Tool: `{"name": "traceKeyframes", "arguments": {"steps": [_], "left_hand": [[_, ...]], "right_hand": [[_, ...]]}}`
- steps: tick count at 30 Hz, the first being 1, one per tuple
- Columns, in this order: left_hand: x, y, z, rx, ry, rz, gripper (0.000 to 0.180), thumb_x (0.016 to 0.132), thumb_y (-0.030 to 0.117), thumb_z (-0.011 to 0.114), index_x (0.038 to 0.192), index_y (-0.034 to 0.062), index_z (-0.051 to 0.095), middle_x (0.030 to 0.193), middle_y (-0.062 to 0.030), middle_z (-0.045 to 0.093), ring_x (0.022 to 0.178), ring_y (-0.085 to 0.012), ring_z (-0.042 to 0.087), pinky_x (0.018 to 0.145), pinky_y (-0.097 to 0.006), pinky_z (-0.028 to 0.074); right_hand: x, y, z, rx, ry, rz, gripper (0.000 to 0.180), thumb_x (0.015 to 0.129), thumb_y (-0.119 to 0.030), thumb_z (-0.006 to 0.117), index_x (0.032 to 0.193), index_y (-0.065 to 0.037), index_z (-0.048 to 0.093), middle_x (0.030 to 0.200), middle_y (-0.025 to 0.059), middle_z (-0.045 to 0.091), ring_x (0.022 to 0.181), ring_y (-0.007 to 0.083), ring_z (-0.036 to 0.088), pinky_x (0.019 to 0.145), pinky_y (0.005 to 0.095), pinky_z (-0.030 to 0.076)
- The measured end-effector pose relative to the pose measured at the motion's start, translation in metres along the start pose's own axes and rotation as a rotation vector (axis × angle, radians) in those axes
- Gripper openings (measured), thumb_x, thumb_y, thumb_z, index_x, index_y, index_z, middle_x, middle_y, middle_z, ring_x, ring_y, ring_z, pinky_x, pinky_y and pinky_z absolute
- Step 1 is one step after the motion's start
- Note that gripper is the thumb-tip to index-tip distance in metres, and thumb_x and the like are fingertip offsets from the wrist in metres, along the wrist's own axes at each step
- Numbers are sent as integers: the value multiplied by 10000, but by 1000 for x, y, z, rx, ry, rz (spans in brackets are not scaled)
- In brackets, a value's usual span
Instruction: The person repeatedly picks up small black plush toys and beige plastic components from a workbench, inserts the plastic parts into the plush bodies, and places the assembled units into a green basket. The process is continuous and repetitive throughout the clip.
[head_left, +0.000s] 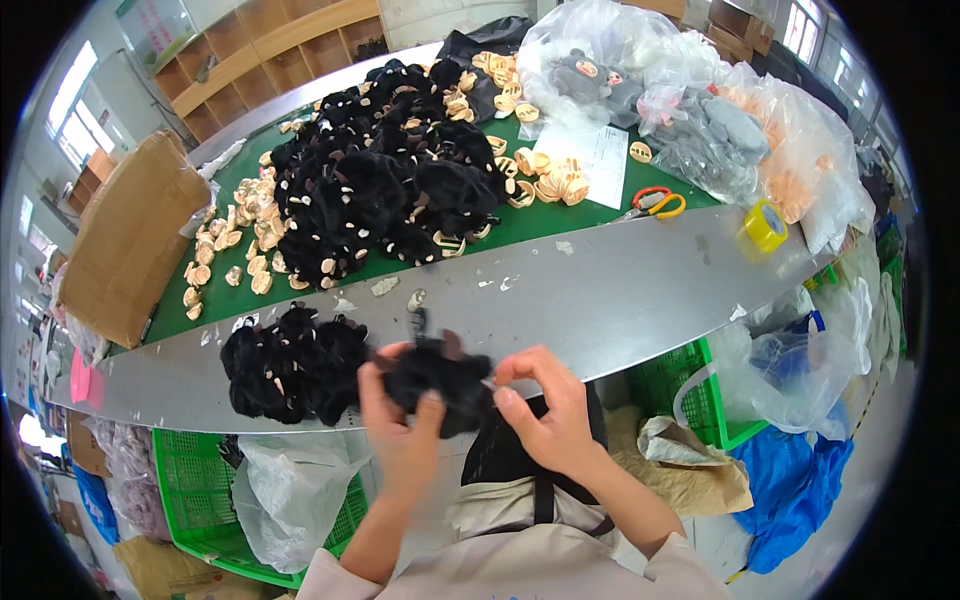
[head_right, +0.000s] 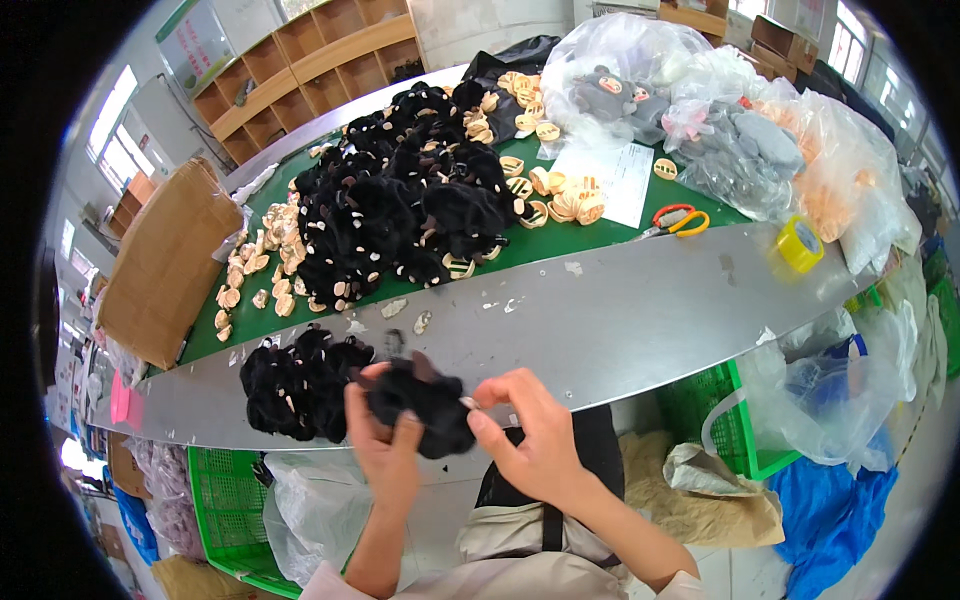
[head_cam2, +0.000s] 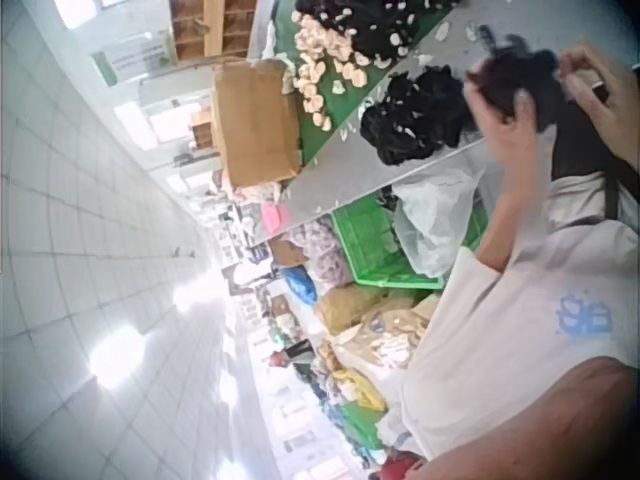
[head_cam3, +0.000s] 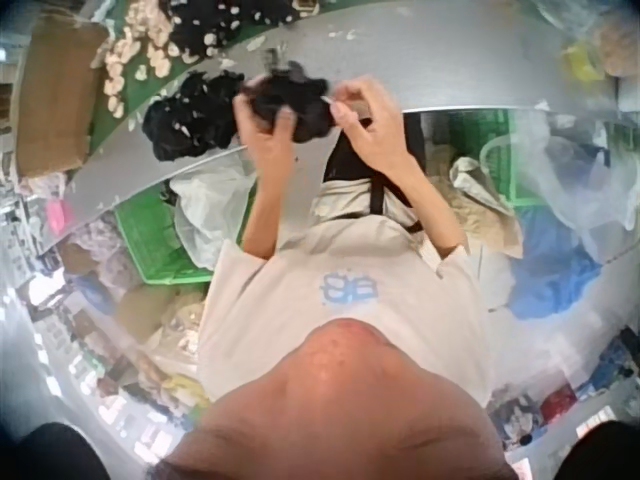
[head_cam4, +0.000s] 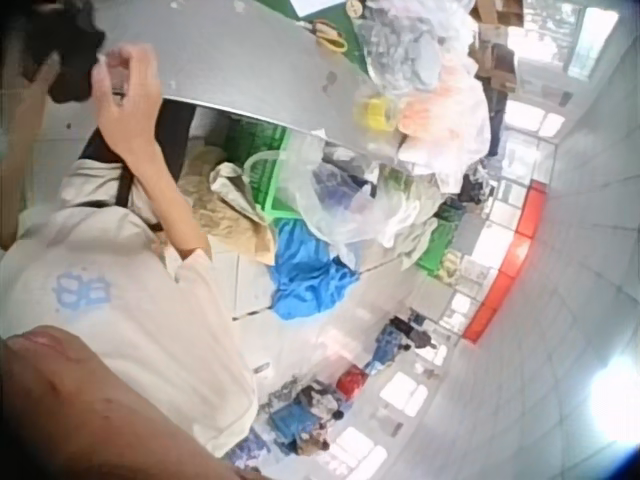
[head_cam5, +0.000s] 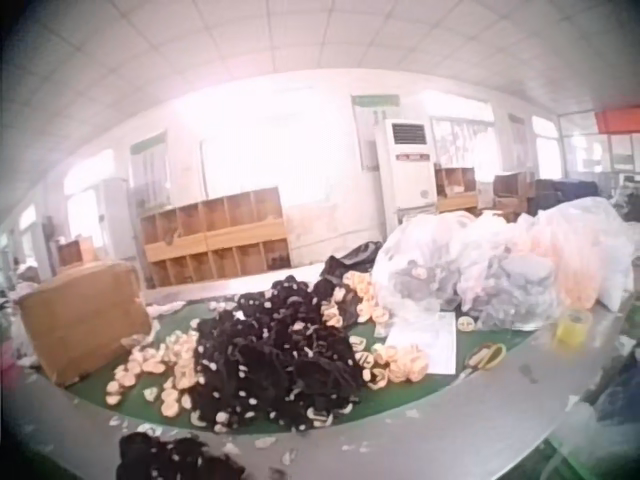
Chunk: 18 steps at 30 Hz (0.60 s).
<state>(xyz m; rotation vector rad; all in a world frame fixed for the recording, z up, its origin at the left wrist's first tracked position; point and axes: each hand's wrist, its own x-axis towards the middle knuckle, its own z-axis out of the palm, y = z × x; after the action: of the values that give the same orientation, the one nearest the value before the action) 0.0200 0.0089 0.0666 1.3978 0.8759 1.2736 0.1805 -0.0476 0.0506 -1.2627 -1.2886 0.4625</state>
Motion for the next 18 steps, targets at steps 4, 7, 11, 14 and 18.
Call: {"name": "traceKeyframes", "arguments": {"steps": [4, 7, 11, 14, 18], "left_hand": [[15, 25, -52, 249, 167, 204, 524, 837, -21, 595, 1333, 28, 436, 1209, -64, 498, 1152, -163, 505, 1036, -296, 380], [38, 33, -98, 400, 303, 200, 537, 833, -15, 588, 1345, 14, 428, 1253, -102, 495, 1197, -209, 489, 1070, -325, 341], [61, 7, -136, 780, 521, 154, 668, 860, 83, 624, 1458, 11, 336, 1385, -218, 444, 1294, -333, 434, 1108, -416, 312], [56, -5, -141, 1277, 401, 268, 639, 821, 184, 634, 1410, 27, 442, 1452, -203, 420, 1383, -383, 345, 1137, -493, 223], [54, -12, -128, 1456, 290, 190, 594, 807, 224, 635, 1360, 43, 514, 1431, -158, 464, 1375, -355, 365, 1138, -522, 214]], "right_hand": [[37, 3, -12, 13, -145, 53, 160, 913, -156, 651, 941, -2, 617, 849, 101, 630, 754, 200, 644, 691, 308, 520], [60, 5, -5, -88, -199, 64, 140, 922, -145, 638, 911, -6, 627, 782, 87, 627, 698, 183, 643, 652, 314, 513], [107, 23, 40, -154, -357, -71, 165, 927, -198, 605, 920, -40, 652, 769, 79, 640, 656, 245, 629, 618, 361, 501], [140, 55, 90, -224, -511, -140, 187, 926, -236, 594, 958, -72, 679, 836, 79, 636, 750, 284, 626, 703, 397, 502], [174, 94, 153, -329, -666, -337, 203, 917, -245, 604, 1042, -126, 710, 957, 102, 602, 958, 302, 596, 833, 417, 481]]}}
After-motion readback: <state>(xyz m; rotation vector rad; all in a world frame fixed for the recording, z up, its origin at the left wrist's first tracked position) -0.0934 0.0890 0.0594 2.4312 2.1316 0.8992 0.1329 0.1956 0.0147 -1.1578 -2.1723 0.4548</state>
